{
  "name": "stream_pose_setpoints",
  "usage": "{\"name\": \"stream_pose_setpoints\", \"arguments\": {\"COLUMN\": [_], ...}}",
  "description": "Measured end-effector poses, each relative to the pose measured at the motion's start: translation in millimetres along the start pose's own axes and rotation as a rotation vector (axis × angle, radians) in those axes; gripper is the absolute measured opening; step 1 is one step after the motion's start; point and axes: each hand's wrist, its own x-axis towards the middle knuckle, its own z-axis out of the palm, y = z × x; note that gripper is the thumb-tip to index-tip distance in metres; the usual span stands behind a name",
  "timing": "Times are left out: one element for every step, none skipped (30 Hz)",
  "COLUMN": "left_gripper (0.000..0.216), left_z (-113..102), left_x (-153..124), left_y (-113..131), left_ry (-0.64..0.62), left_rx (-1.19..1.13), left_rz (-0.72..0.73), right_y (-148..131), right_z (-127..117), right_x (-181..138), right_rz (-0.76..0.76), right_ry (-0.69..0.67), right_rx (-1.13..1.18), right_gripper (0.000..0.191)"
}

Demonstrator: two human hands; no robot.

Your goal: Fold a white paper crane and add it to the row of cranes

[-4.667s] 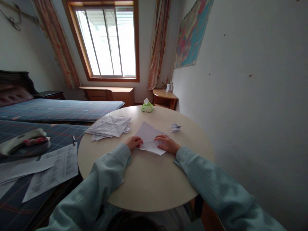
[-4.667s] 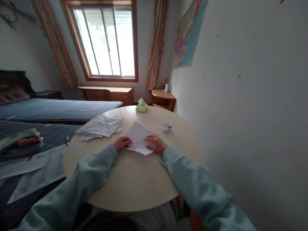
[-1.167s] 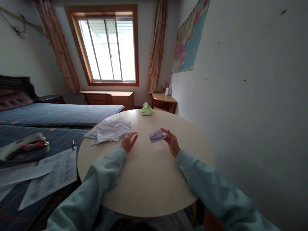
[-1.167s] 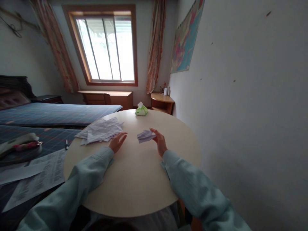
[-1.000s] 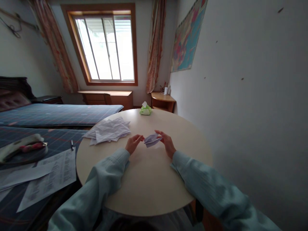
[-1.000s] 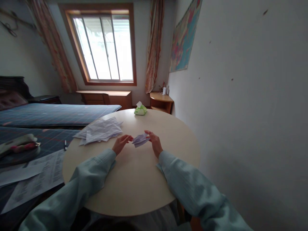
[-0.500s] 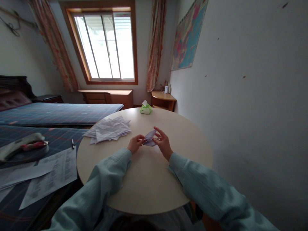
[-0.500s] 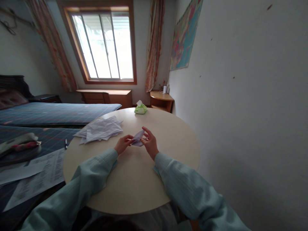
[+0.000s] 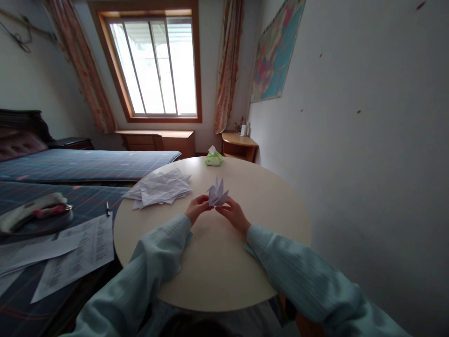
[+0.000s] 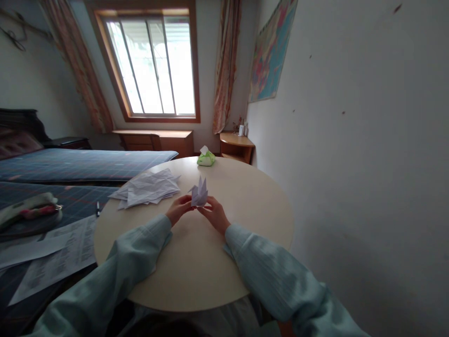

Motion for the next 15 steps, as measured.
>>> {"name": "stream_pose_setpoints", "arguments": {"left_gripper": [0.035,0.034,0.033,0.032,0.032,0.032,0.032,0.033,0.033,0.034,0.033,0.033,0.032,0.031,0.030], "left_z": [1.1,1.9,2.7,3.2,3.7,4.0,4.2,4.1,3.9,3.6,3.1,2.6,2.1,1.9,1.9], "left_x": [-1.2,-2.0,-2.3,-2.1,-1.5,-0.6,0.5,1.9,3.2,4.5,5.4,6.1,6.3,6.1,5.7], "left_y": [0.7,1.1,1.2,0.9,0.1,-1.0,-2.4,-3.9,-5.5,-7.0,-8.3,-9.1,-9.7,-9.9,-9.8], "left_ry": [-0.016,-0.023,-0.023,-0.017,-0.007,0.006,0.023,0.042,0.064,0.087,0.107,0.121,0.124,0.115,0.093], "left_rx": [0.016,0.029,0.039,0.044,0.045,0.041,0.031,0.016,-0.002,-0.018,-0.026,-0.023,-0.009,0.015,0.043], "left_rz": [-0.005,-0.006,-0.003,0.005,0.015,0.029,0.045,0.062,0.077,0.091,0.105,0.117,0.126,0.133,0.136], "right_y": [-1.7,-3.4,-5.1,-6.7,-8.1,-9.3,-10.2,-10.7,-10.9,-10.6,-10.0,-9.2,-8.5,-8.2,-8.4], "right_z": [-0.2,-0.6,-1.1,-1.5,-1.9,-2.2,-2.3,-2.2,-1.8,-1.1,0.0,1.2,2.6,3.8,4.8], "right_x": [-0.4,-0.7,-0.7,-0.6,-0.2,0.2,0.7,1.1,1.3,1.4,1.2,0.8,0.2,-0.4,-1.1], "right_rz": [-0.015,-0.021,-0.013,0.009,0.042,0.075,0.099,0.111,0.111,0.102,0.082,0.056,0.024,-0.019,-0.068], "right_ry": [-0.018,-0.036,-0.050,-0.053,-0.048,-0.044,-0.046,-0.055,-0.067,-0.084,-0.099,-0.107,-0.105,-0.091,-0.063], "right_rx": [0.013,0.034,0.064,0.104,0.150,0.194,0.226,0.239,0.231,0.201,0.158,0.107,0.052,-0.008,-0.074], "right_gripper": [0.023,0.022,0.025,0.030,0.036,0.043,0.049,0.055,0.057,0.056,0.052,0.044,0.036,0.027,0.021]}}
